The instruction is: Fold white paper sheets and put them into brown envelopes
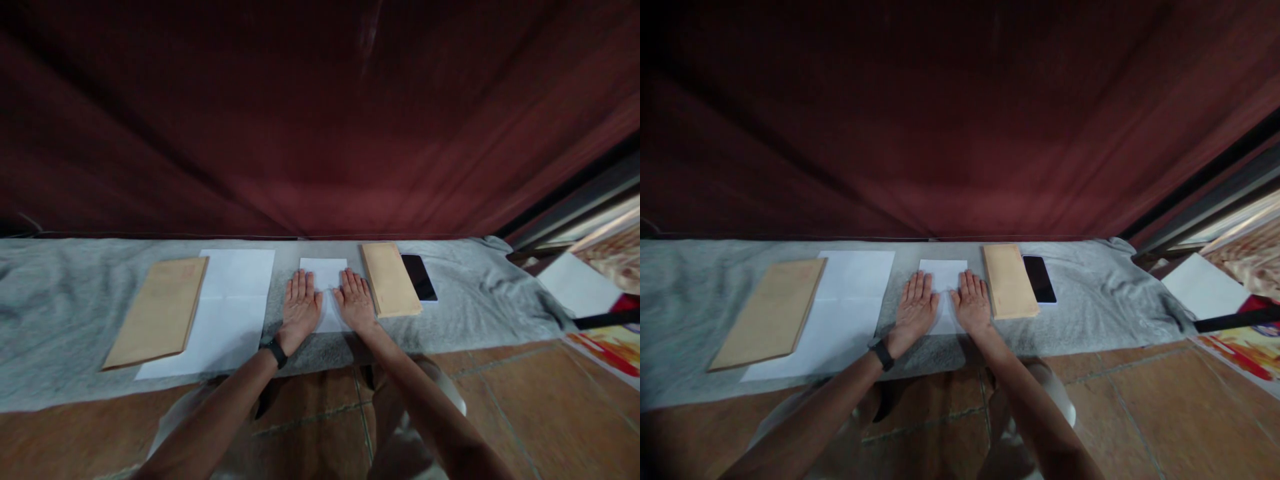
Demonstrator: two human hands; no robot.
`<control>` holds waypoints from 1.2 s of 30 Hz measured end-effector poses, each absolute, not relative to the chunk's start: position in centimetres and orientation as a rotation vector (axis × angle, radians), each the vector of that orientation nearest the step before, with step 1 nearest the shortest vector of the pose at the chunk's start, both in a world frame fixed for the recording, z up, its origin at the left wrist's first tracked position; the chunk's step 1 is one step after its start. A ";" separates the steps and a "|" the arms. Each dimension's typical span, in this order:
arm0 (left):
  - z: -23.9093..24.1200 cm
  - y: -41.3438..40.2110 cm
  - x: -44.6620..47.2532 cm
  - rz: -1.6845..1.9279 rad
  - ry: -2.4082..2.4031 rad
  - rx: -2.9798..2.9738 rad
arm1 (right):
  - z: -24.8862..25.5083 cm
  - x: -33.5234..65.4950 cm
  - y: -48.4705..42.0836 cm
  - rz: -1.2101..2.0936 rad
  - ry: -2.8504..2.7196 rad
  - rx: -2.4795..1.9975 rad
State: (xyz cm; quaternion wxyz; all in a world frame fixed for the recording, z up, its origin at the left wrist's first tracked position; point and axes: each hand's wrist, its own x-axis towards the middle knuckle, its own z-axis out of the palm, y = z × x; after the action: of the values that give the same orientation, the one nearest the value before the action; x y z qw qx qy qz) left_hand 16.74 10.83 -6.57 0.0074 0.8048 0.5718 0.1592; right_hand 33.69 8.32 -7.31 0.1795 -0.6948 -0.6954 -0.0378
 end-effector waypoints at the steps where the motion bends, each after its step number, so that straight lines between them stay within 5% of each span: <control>1: -6.5 10.8 16.7 0.489 1.795 2.513 | -7.3 33.7 8.3 -0.105 -1.967 -1.969; 15: -5.0 8.4 18.2 0.452 1.365 2.668 | -4.7 33.5 7.6 0.143 -2.225 -1.847; 36: -4.0 7.5 16.5 0.366 1.429 2.716 | -4.4 35.0 4.4 0.115 -2.134 -1.814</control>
State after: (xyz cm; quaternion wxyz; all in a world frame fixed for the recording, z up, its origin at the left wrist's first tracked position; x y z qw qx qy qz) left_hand 16.50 7.53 -4.04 0.0257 0.8785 0.4622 0.1183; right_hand 34.97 4.39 -4.41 0.1686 -0.6378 -0.7504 0.0405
